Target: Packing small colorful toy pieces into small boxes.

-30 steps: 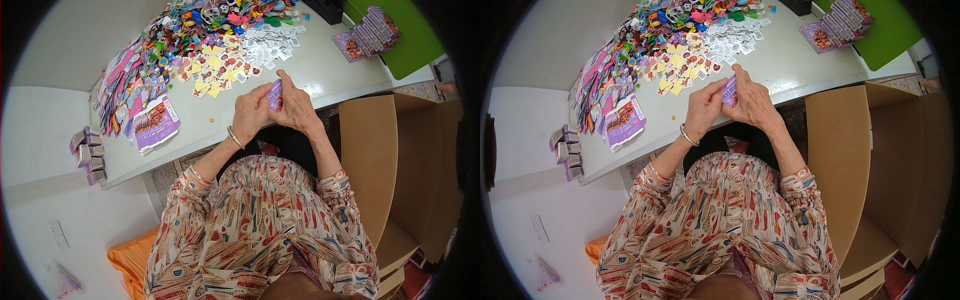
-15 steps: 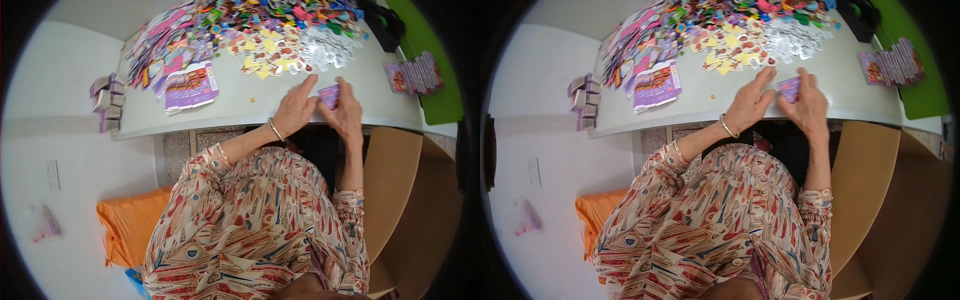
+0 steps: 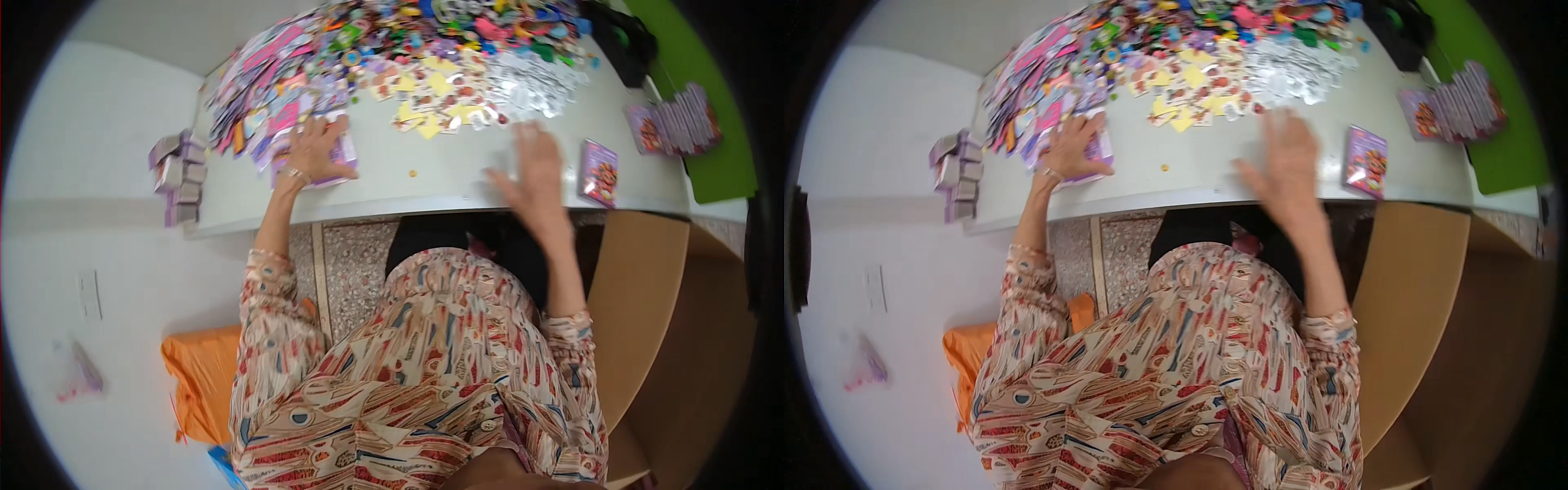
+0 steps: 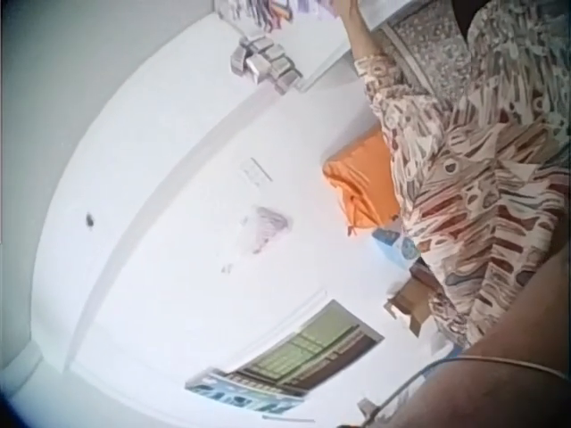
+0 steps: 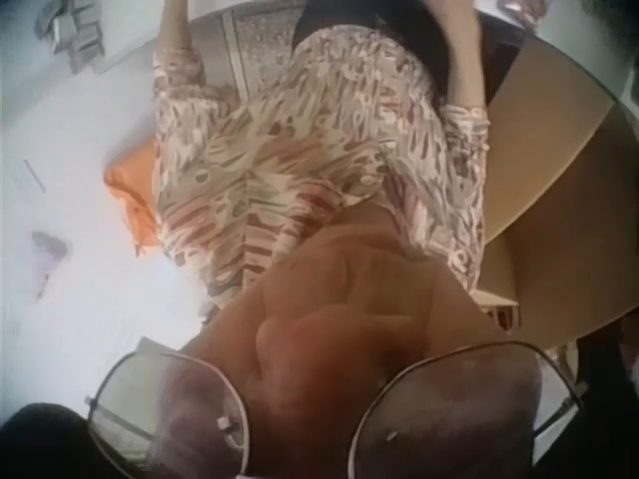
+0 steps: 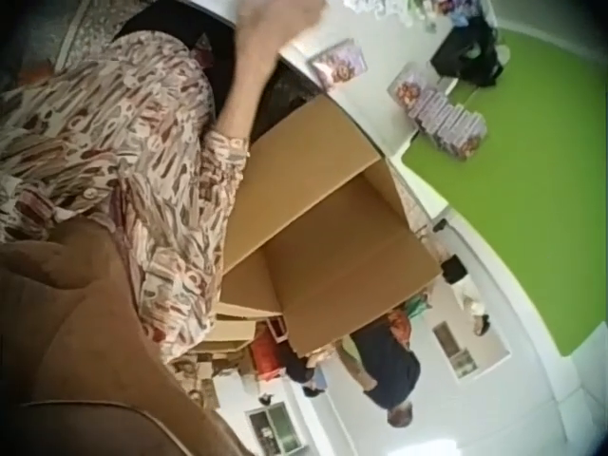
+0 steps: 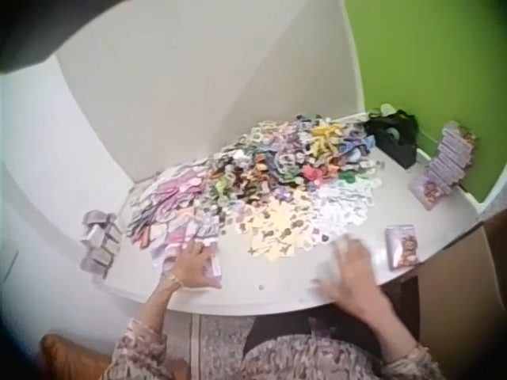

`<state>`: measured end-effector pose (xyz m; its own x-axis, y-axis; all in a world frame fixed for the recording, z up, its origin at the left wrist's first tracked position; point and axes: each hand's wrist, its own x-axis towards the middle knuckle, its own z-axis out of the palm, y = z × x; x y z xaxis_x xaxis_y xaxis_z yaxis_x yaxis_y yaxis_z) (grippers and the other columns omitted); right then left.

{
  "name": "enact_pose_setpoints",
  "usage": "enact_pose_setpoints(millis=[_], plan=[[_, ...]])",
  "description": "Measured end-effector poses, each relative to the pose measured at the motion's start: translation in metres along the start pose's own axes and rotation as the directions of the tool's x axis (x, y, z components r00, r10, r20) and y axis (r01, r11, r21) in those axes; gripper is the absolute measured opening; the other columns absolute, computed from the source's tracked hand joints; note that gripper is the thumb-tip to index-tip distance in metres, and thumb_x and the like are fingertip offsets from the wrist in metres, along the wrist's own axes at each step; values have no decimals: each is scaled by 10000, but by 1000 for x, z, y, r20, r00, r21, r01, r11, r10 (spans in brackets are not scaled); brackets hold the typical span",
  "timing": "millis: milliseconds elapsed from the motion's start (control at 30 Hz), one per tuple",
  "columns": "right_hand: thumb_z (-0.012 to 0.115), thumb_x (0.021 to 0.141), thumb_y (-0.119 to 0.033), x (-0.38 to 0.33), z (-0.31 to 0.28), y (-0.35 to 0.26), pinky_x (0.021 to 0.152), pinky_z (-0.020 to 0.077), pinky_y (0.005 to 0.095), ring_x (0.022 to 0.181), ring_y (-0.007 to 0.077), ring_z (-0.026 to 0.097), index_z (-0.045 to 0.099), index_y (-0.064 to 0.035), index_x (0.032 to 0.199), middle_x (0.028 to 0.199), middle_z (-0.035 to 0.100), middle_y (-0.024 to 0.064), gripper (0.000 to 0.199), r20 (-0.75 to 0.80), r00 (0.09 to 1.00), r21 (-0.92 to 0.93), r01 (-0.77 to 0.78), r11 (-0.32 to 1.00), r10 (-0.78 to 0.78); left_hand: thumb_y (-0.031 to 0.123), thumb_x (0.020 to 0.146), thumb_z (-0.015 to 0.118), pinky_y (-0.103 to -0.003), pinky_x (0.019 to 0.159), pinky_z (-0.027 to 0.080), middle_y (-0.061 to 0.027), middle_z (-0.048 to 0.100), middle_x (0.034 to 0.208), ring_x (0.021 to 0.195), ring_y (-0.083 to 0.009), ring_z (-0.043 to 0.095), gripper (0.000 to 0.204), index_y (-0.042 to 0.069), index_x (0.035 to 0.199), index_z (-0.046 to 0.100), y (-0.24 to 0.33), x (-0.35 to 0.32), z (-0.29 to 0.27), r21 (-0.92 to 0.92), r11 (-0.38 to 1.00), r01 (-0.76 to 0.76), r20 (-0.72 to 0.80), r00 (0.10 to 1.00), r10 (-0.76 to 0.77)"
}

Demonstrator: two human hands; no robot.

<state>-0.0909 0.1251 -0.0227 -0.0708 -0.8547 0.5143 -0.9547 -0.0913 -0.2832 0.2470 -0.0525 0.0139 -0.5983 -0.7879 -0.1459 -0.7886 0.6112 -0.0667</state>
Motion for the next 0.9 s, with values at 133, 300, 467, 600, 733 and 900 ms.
enact_pose_setpoints(millis=[133, 300, 467, 600, 733, 900], plan=[[729, 800, -285, -7, 23, -55, 1041, 356, 482, 1207, 452, 425, 385, 96, 1303, 1290, 451, 310, 719, 116, 993, 448, -83, 890, 34, 444, 572, 835, -412, 778, 420, -113, 582, 915, 916, -305, 545, 739, 80, 1177, 616, -22, 3, 13, -135, 972, -191, -316, 938, 141], [691, 832, -356, 5, 22, -76, 1014, 388, 463, 1204, 441, 417, 350, 98, 1305, 1294, 426, 323, 739, 358, 925, 562, -324, 761, 129, 197, 751, 743, -406, 731, 460, -120, 652, 847, 802, -282, 600, 366, 62, 1077, 647, 5, 21, -6, -381, 895, -232, -396, 916, 69], [777, 719, -389, 14, 23, -84, 940, 418, 479, 1109, 439, 461, 259, 108, 1335, 1162, 463, 308, 946, 244, 942, 553, -330, 765, 230, 92, 806, 663, -400, 683, 487, -119, 666, 799, 748, -294, 626, 176, 61, 980, 658, 107, 30, -45, -394, 849, -352, -554, 828, 86], [831, 632, -356, 15, 26, -85, 875, 453, 465, 1029, 421, 500, 230, 102, 1335, 1104, 480, 281, 1032, 134, 939, 546, -337, 767, 317, 91, 819, 651, -391, 697, 458, -89, 678, 851, 785, -273, 624, 167, 86, 986, 656, 166, 35, -42, -407, 833, -374, -592, 803, 71], [838, 600, -298, 9, 27, -67, 779, 499, 442, 951, 404, 542, 236, 91, 1326, 1082, 493, 249, 1020, 88, 919, 429, -383, 818, 384, 92, 834, 638, -366, 708, 413, -50, 677, 843, 813, -249, 618, 154, 92, 987, 651, 182, 40, -40, -473, 809, -348, -581, 814, 11], [817, 604, -325, 11, 16, -54, 748, 517, 440, 935, 397, 579, 291, 92, 1316, 1076, 511, 250, 978, 140, 906, 362, -423, 830, 400, 63, 821, 667, -356, 779, 463, -111, 637, 1020, 850, -248, 618, 232, 55, 1051, 635, 184, 36, -45, -634, 650, -419, -586, 809, -50]])
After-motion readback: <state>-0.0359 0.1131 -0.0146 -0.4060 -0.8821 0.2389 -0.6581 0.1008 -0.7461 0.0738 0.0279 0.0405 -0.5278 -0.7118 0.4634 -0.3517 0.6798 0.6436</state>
